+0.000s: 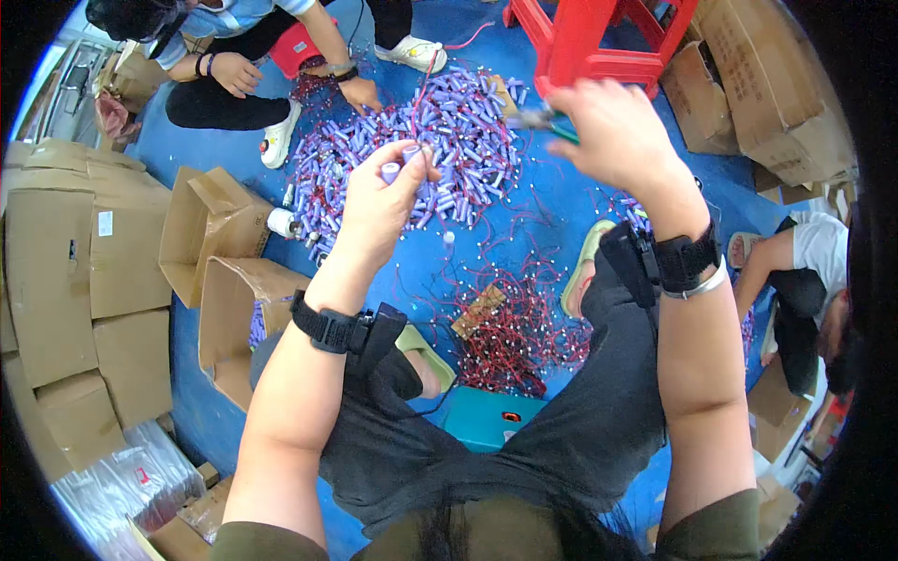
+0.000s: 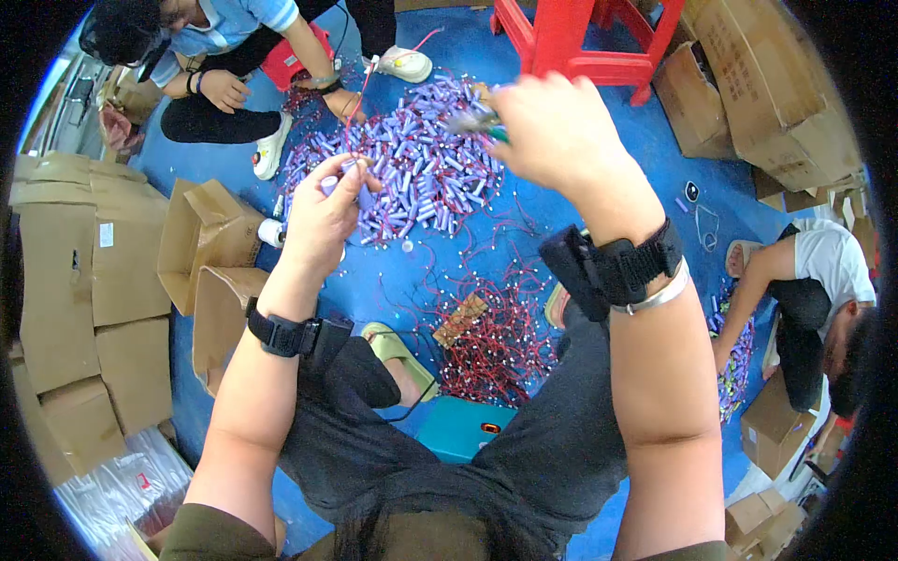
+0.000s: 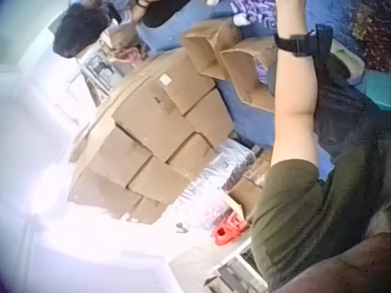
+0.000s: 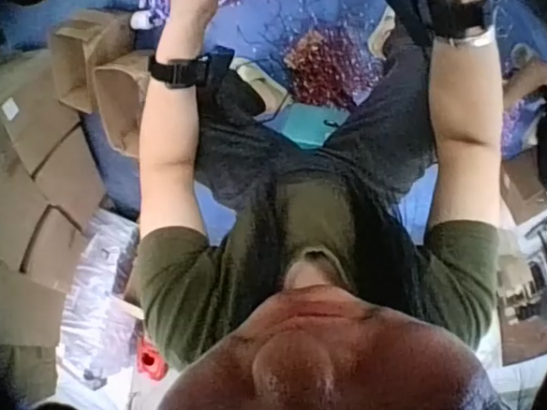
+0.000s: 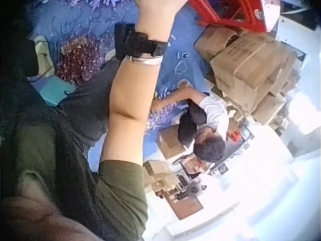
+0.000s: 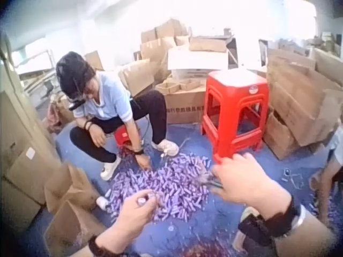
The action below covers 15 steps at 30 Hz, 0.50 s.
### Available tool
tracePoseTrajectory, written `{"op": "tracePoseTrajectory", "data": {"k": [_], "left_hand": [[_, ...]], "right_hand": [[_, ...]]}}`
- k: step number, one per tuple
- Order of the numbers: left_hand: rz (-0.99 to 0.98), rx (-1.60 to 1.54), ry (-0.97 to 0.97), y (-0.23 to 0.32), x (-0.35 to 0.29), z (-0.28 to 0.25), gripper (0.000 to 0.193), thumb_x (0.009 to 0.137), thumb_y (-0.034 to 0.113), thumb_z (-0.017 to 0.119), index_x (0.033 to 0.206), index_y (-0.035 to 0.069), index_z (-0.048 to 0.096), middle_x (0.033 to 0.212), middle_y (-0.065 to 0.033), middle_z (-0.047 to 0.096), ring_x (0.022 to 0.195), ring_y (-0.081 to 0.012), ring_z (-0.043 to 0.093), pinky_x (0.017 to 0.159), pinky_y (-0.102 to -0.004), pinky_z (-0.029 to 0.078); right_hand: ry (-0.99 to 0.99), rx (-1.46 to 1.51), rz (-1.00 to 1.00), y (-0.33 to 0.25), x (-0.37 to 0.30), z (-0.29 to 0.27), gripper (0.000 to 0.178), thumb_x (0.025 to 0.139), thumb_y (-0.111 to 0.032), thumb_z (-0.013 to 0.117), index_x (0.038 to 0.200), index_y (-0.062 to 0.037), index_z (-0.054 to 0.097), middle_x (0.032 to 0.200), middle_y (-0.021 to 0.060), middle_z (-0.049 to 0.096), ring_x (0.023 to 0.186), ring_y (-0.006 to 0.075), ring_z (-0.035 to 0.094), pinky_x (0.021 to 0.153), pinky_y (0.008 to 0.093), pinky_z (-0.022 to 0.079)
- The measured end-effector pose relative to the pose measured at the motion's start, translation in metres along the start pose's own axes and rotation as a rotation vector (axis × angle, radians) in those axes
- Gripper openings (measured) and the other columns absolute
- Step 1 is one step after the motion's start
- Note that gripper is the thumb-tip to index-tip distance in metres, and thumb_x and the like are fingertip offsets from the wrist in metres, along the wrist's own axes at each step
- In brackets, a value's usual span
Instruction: Cutting and preparing battery components or light strips using pliers.
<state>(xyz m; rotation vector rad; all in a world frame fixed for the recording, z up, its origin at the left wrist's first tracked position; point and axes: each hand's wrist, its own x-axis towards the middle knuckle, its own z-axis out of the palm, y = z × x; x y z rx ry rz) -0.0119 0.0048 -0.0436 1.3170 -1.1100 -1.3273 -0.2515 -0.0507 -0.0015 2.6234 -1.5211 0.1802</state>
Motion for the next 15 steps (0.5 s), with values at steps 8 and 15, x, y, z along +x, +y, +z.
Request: {"op": "tracePoseTrajectory", "data": {"k": [8,15], "left_hand": [[0.254,0.433,0.201,-0.001,0.009,-0.009,0.019,0.079,0.017,0.068,0.090,0.001,0.065,0.065,0.0048,0.055,0.060,-0.0011,0.043,0.051,-0.0190,0.034],[0.304,0.472,0.153,0.013,0.000,-0.001,0.017,0.081,0.012,0.065,0.095,0.002,0.064,0.064,0.0049,0.052,0.057,-0.0011,0.041,0.048,-0.0199,0.033]], "right_hand": [[-0.006,0.711,-0.143,-0.022,0.006,0.004,0.034,0.073,-0.029,0.068,0.099,-0.0069,0.060,0.088,0.0142,0.061,0.084,0.0317,0.059,0.073,0.0399,0.047],[-0.240,0.611,-0.029,-0.052,0.021,-0.005,0.029,0.076,-0.033,0.065,0.096,-0.0117,0.063,0.078,0.0118,0.064,0.078,0.0308,0.062,0.068,0.0410,0.049]]}}
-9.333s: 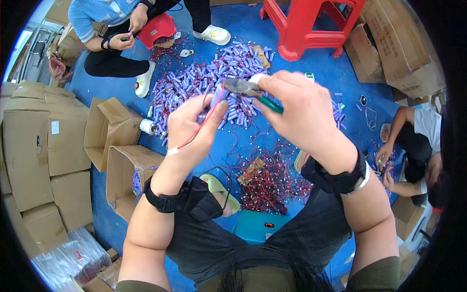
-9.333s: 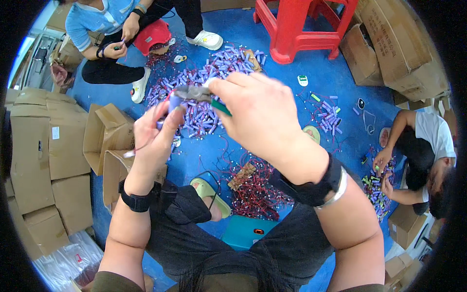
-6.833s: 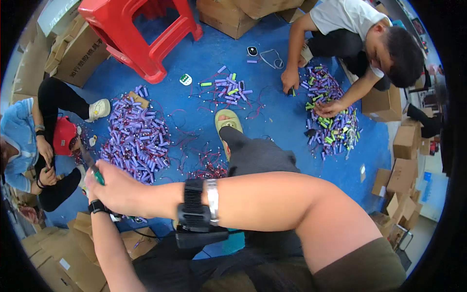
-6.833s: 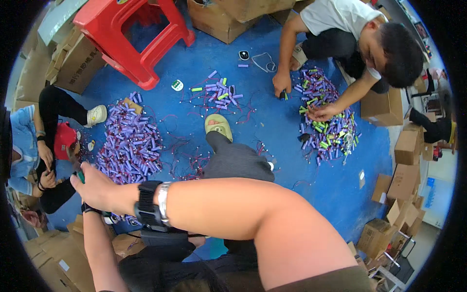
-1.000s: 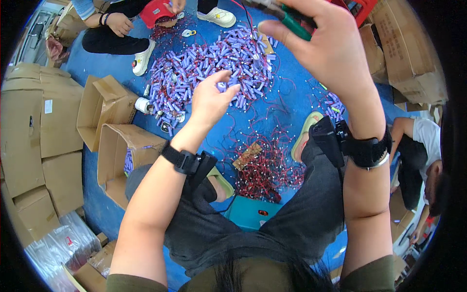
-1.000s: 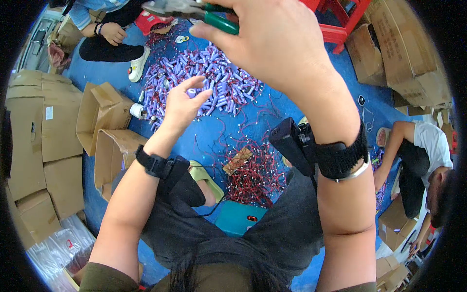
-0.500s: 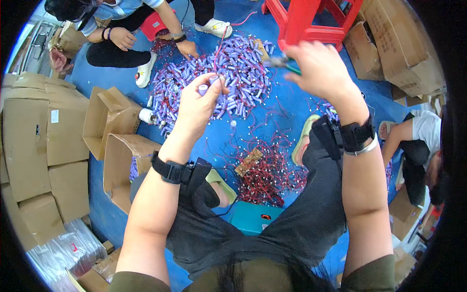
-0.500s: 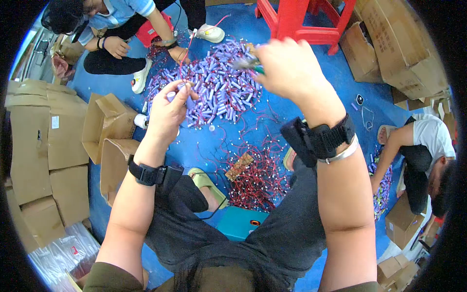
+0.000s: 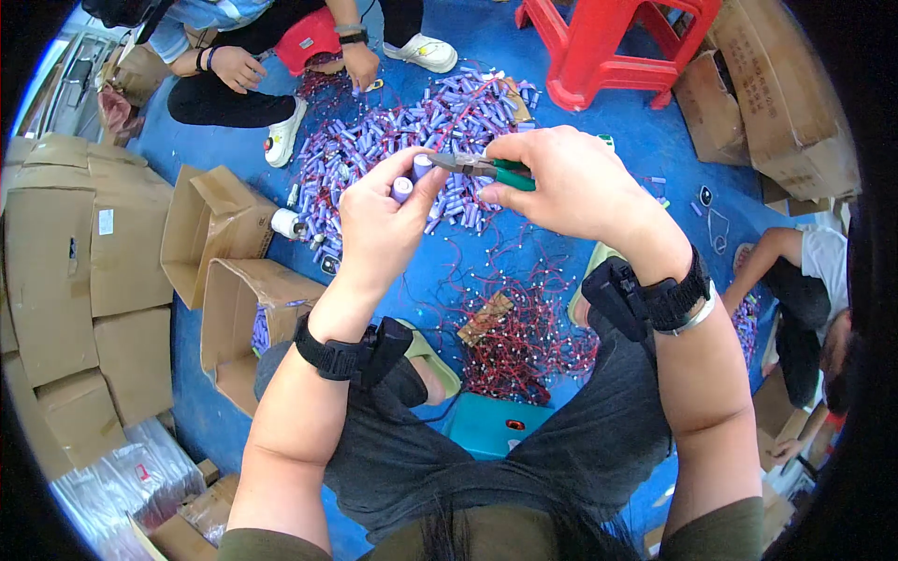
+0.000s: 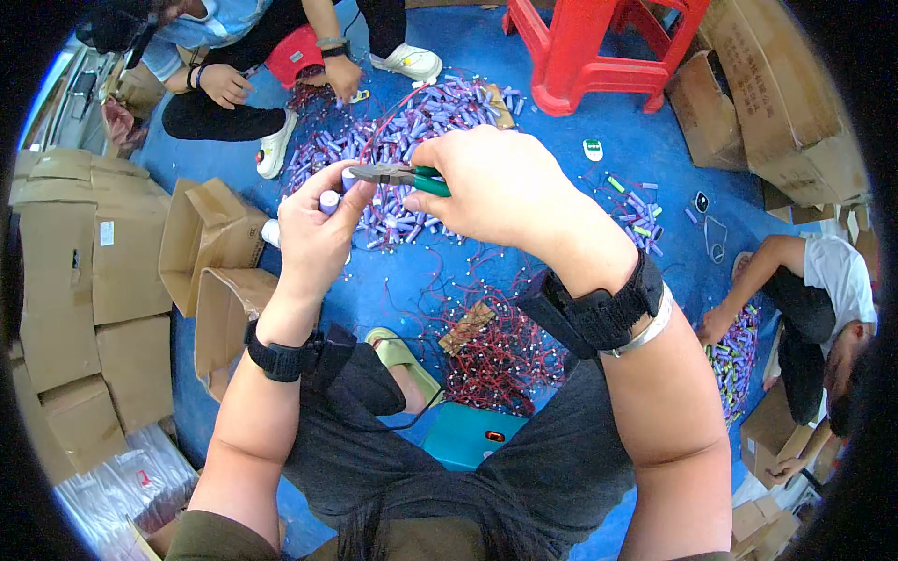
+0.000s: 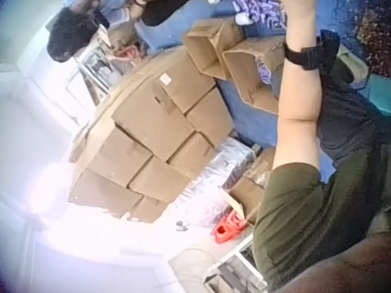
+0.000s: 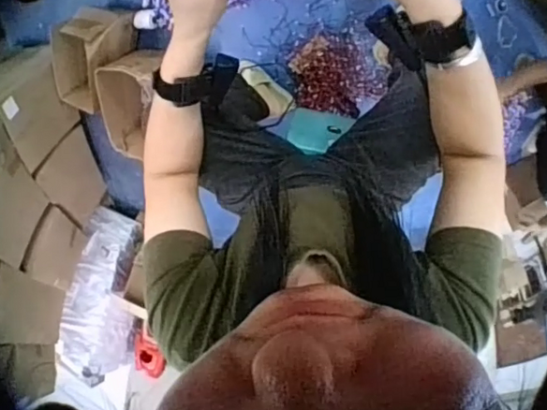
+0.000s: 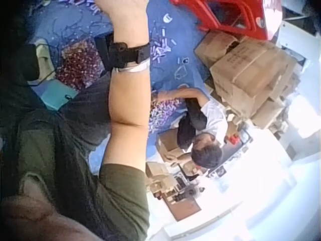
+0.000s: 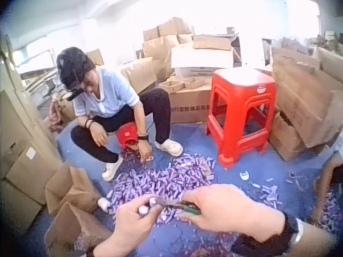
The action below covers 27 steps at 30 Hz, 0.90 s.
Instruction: Cutting and preparing battery components or light strips using pliers.
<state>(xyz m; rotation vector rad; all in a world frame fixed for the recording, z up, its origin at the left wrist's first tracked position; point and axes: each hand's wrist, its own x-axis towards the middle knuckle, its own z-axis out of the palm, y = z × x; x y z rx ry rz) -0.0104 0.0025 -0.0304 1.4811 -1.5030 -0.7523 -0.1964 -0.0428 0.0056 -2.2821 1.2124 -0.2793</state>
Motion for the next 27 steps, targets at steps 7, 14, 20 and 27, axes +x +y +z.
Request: {"op": "tracePoseTrajectory", "data": {"k": [7,14,20,27], "left_hand": [[-0.034,-0.086,-0.035,0.001,-0.004,-0.004,0.017,0.082,0.010,0.063,0.097,0.002,0.063,0.067,0.0030,0.055,0.059,-0.0019,0.045,0.049,-0.0199,0.036],[0.070,0.030,-0.100,-0.001,-0.005,-0.013,0.022,0.083,0.011,0.062,0.102,0.002,0.061,0.075,-0.0045,0.061,0.065,-0.0080,0.051,0.058,-0.0233,0.042],[0.066,0.073,-0.210,0.002,-0.001,-0.021,0.026,0.088,0.015,0.057,0.110,0.001,0.059,0.078,-0.0015,0.064,0.062,-0.0018,0.046,0.054,-0.0182,0.037],[-0.014,0.098,-0.233,0.007,0.004,-0.023,0.024,0.084,0.011,0.060,0.106,0.002,0.059,0.078,-0.0068,0.062,0.066,-0.0081,0.052,0.059,-0.0234,0.043]], "right_hand": [[0.034,-0.010,-0.053,0.005,0.000,0.007,0.030,0.075,-0.033,0.066,0.094,-0.0101,0.063,0.079,0.0128,0.064,0.079,0.0310,0.062,0.069,0.0408,0.049],[0.070,-0.058,-0.114,0.003,-0.004,0.008,0.028,0.075,-0.030,0.066,0.093,-0.0097,0.063,0.078,0.0120,0.064,0.078,0.0301,0.062,0.068,0.0412,0.048],[0.133,-0.125,-0.112,-0.002,-0.008,0.009,0.027,0.075,-0.030,0.065,0.092,-0.0100,0.062,0.076,0.0105,0.063,0.076,0.0283,0.062,0.066,0.0401,0.049],[0.163,-0.176,-0.053,-0.006,-0.012,0.011,0.027,0.076,-0.031,0.065,0.092,-0.0096,0.061,0.076,0.0104,0.063,0.075,0.0284,0.062,0.065,0.0402,0.049]]}}
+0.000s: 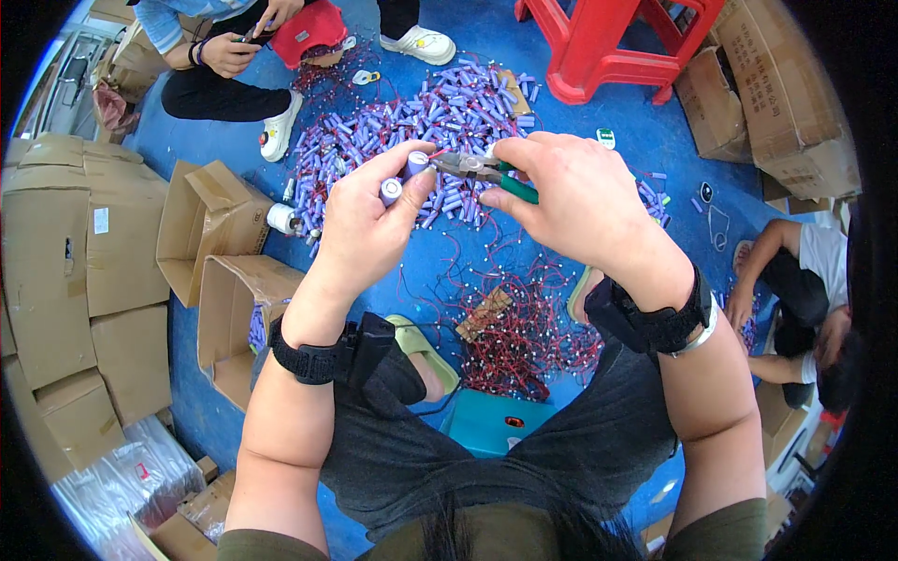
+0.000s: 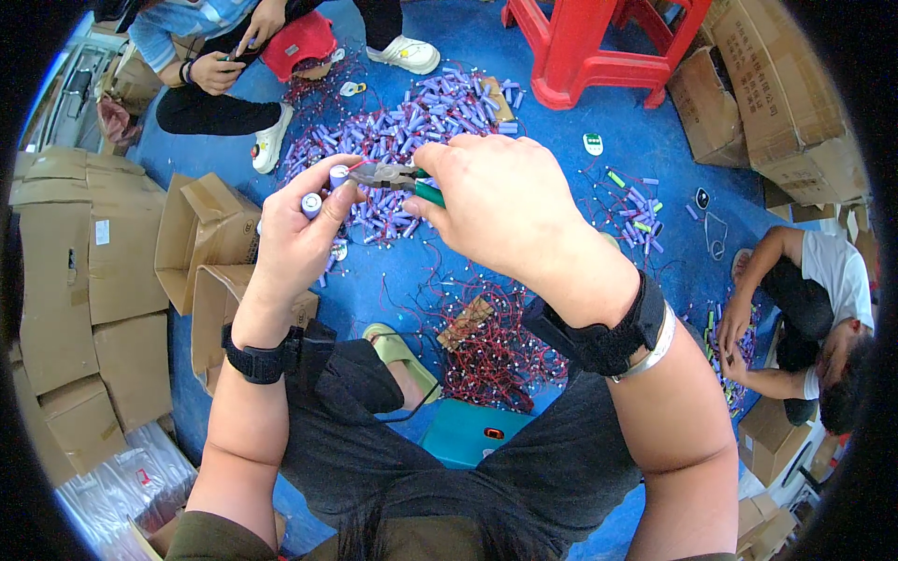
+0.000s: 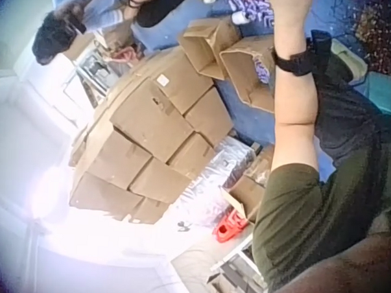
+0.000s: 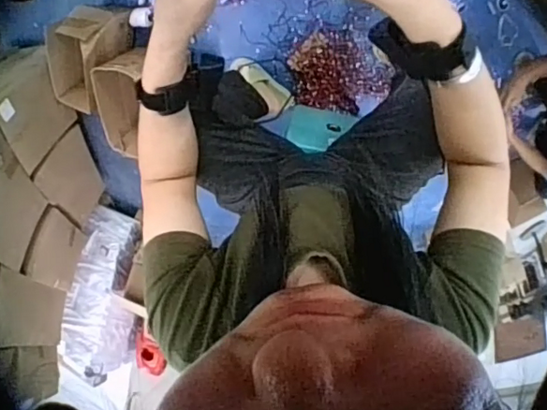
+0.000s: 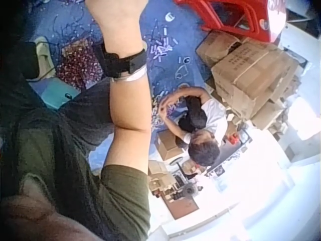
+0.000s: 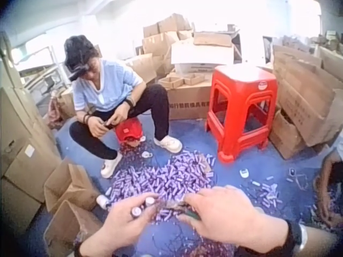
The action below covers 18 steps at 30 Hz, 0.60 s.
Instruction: Cutting and preparing battery components or light strips using pliers.
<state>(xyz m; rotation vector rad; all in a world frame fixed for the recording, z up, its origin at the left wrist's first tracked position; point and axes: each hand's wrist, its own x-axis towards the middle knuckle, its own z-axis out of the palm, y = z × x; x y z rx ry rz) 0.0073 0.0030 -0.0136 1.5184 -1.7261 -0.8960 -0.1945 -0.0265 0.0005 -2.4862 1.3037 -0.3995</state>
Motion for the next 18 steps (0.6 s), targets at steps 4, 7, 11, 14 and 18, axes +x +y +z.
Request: {"op": "tracePoseTrajectory", "data": {"k": [4,7,11,14,18], "left_hand": [[0.052,-0.018,0.017,-0.004,0.001,0.001,0.023,0.084,0.011,0.060,0.106,0.001,0.059,0.077,-0.0068,0.062,0.067,-0.0076,0.053,0.059,-0.0236,0.043],[0.031,-0.045,-0.027,-0.003,0.000,0.001,0.023,0.084,0.010,0.060,0.105,0.001,0.059,0.078,-0.0066,0.062,0.068,-0.0075,0.053,0.060,-0.0236,0.043],[0.067,-0.056,-0.037,-0.005,0.000,0.002,0.025,0.087,0.012,0.057,0.111,0.002,0.059,0.078,0.0007,0.062,0.062,-0.0009,0.043,0.054,-0.0173,0.035],[0.083,-0.037,-0.018,-0.008,0.002,0.001,0.025,0.087,0.012,0.057,0.110,0.002,0.059,0.077,0.0005,0.061,0.063,-0.0013,0.044,0.055,-0.0177,0.036],[0.140,0.113,0.025,-0.008,0.002,0.002,0.024,0.087,0.011,0.057,0.110,0.003,0.059,0.077,0.0000,0.060,0.065,-0.0026,0.047,0.056,-0.0188,0.038]], "right_hand": [[-0.010,-0.008,-0.020,0.002,0.001,0.000,0.027,0.076,-0.031,0.065,0.092,-0.0095,0.061,0.076,0.0100,0.063,0.075,0.0286,0.062,0.067,0.0411,0.048],[0.019,-0.007,-0.063,0.003,0.001,0.003,0.027,0.076,-0.032,0.064,0.090,-0.0096,0.061,0.075,0.0096,0.062,0.074,0.0285,0.062,0.068,0.0418,0.048],[0.036,-0.066,-0.058,0.001,-0.001,0.005,0.026,0.076,-0.032,0.064,0.087,-0.0093,0.060,0.073,0.0094,0.062,0.072,0.0277,0.063,0.065,0.0404,0.048],[-0.009,-0.083,0.011,-0.006,-0.002,0.005,0.025,0.076,-0.032,0.064,0.084,-0.0087,0.059,0.072,0.0096,0.061,0.070,0.0275,0.063,0.062,0.0391,0.049],[0.081,-0.091,0.020,-0.006,-0.005,0.010,0.025,0.076,-0.031,0.064,0.083,-0.0082,0.058,0.072,0.0098,0.061,0.069,0.0278,0.063,0.060,0.0388,0.049]]}}
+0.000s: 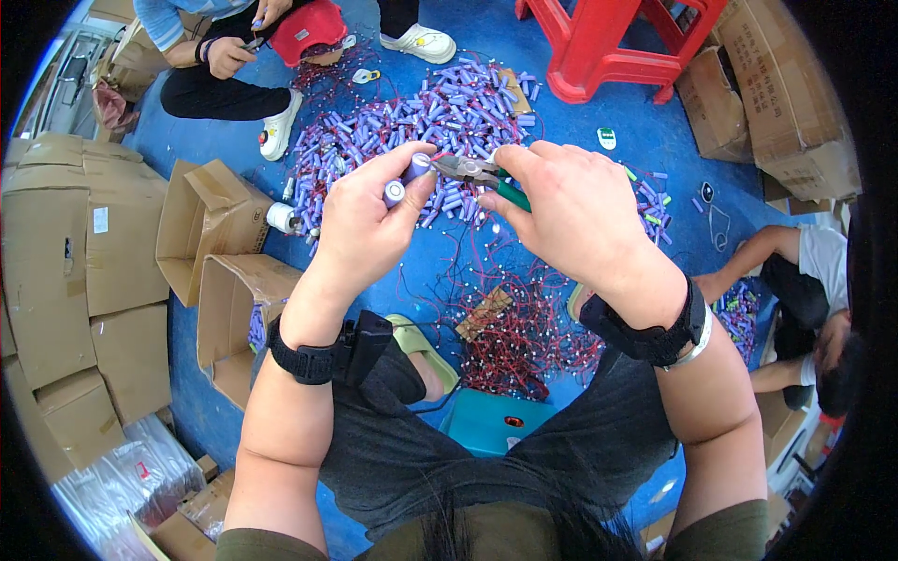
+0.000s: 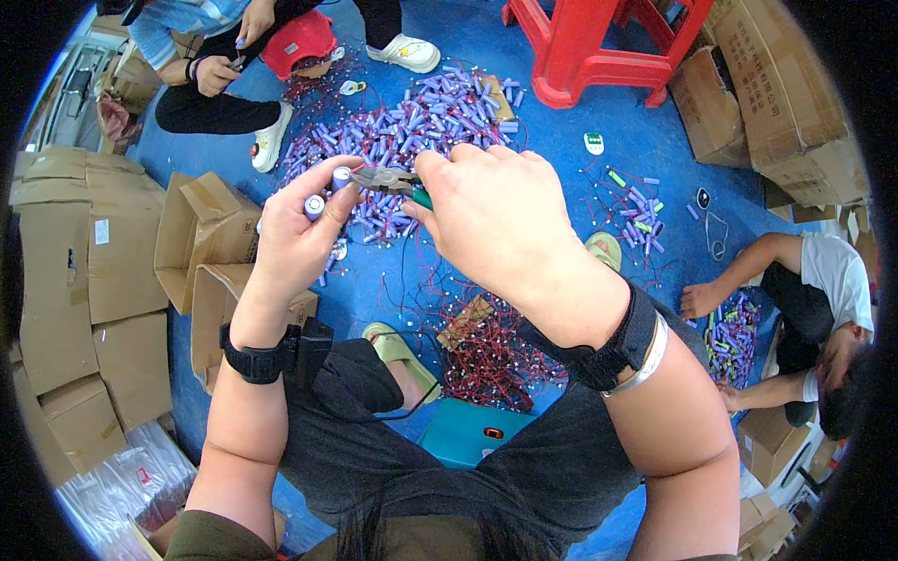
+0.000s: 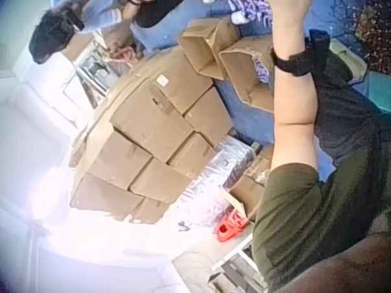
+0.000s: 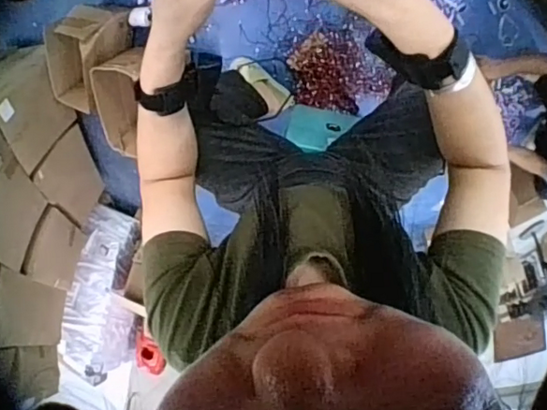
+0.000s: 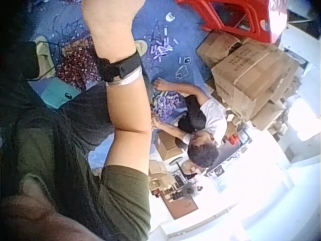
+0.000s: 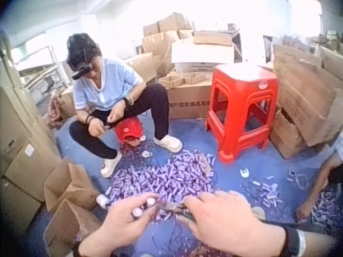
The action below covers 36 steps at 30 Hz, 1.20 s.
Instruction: Cutting and preparing battery components or light strips using pliers.
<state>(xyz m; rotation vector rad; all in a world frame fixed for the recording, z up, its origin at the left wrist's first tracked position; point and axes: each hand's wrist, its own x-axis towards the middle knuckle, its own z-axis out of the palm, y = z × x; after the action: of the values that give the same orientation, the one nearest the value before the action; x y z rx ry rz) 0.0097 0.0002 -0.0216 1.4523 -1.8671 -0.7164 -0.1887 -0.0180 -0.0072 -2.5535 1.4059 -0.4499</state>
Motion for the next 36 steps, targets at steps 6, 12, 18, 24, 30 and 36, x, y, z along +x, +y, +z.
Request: {"op": "tracePoseTrajectory", "data": {"k": [6,12,18,24,30,36], "left_hand": [[-0.150,-0.087,-0.136,0.014,0.001,-0.007,0.024,0.083,0.010,0.060,0.107,0.003,0.059,0.083,-0.0113,0.064,0.071,-0.0144,0.060,0.063,-0.0274,0.046],[-0.076,-0.283,-0.210,0.003,-0.001,-0.012,0.028,0.085,0.013,0.061,0.111,0.003,0.058,0.081,-0.0040,0.063,0.071,-0.0065,0.054,0.064,-0.0229,0.044],[-0.116,-0.373,-0.297,0.003,-0.004,-0.024,0.030,0.086,0.018,0.060,0.111,0.002,0.058,0.081,-0.0023,0.063,0.072,-0.0058,0.053,0.063,-0.0212,0.044],[-0.094,-0.396,-0.268,0.004,0.001,-0.023,0.030,0.085,0.017,0.060,0.111,0.002,0.058,0.078,-0.0010,0.061,0.067,-0.0041,0.050,0.060,-0.0205,0.042],[-0.143,-0.343,-0.316,0.005,-0.004,-0.023,0.037,0.086,0.023,0.061,0.113,-0.001,0.057,0.082,-0.0023,0.061,0.073,-0.0071,0.051,0.064,-0.0214,0.041],[-0.128,-0.336,-0.333,0.007,-0.003,-0.025,0.037,0.086,0.023,0.061,0.113,-0.001,0.057,0.083,-0.0043,0.061,0.074,-0.0079,0.053,0.065,-0.0220,0.042]], "right_hand": [[0.021,0.053,-0.036,0.003,-0.001,0.003,0.025,0.076,-0.031,0.064,0.086,-0.0087,0.059,0.072,0.0095,0.060,0.071,0.0281,0.062,0.061,0.0396,0.048],[0.067,-0.027,-0.176,0.015,0.000,0.000,0.025,0.075,-0.029,0.064,0.093,-0.0114,0.059,0.077,0.0063,0.059,0.076,0.0241,0.060,0.070,0.0375,0.044],[0.044,-0.107,-0.226,0.017,0.001,-0.003,0.026,0.075,-0.028,0.065,0.096,-0.0135,0.059,0.080,0.0043,0.059,0.080,0.0224,0.059,0.072,0.0367,0.043],[0.047,0.079,-0.181,0.017,0.001,0.000,0.028,0.075,-0.031,0.065,0.096,-0.0135,0.060,0.080,0.0047,0.059,0.078,0.0237,0.059,0.071,0.0368,0.044],[0.057,0.081,-0.188,0.013,0.000,0.001,0.027,0.074,-0.031,0.066,0.094,-0.0136,0.060,0.080,0.0048,0.059,0.079,0.0241,0.059,0.071,0.0372,0.044],[0.079,0.004,-0.238,0.014,0.002,-0.002,0.024,0.072,-0.028,0.068,0.089,-0.0120,0.060,0.074,0.0060,0.058,0.072,0.0250,0.060,0.066,0.0379,0.045]]}}
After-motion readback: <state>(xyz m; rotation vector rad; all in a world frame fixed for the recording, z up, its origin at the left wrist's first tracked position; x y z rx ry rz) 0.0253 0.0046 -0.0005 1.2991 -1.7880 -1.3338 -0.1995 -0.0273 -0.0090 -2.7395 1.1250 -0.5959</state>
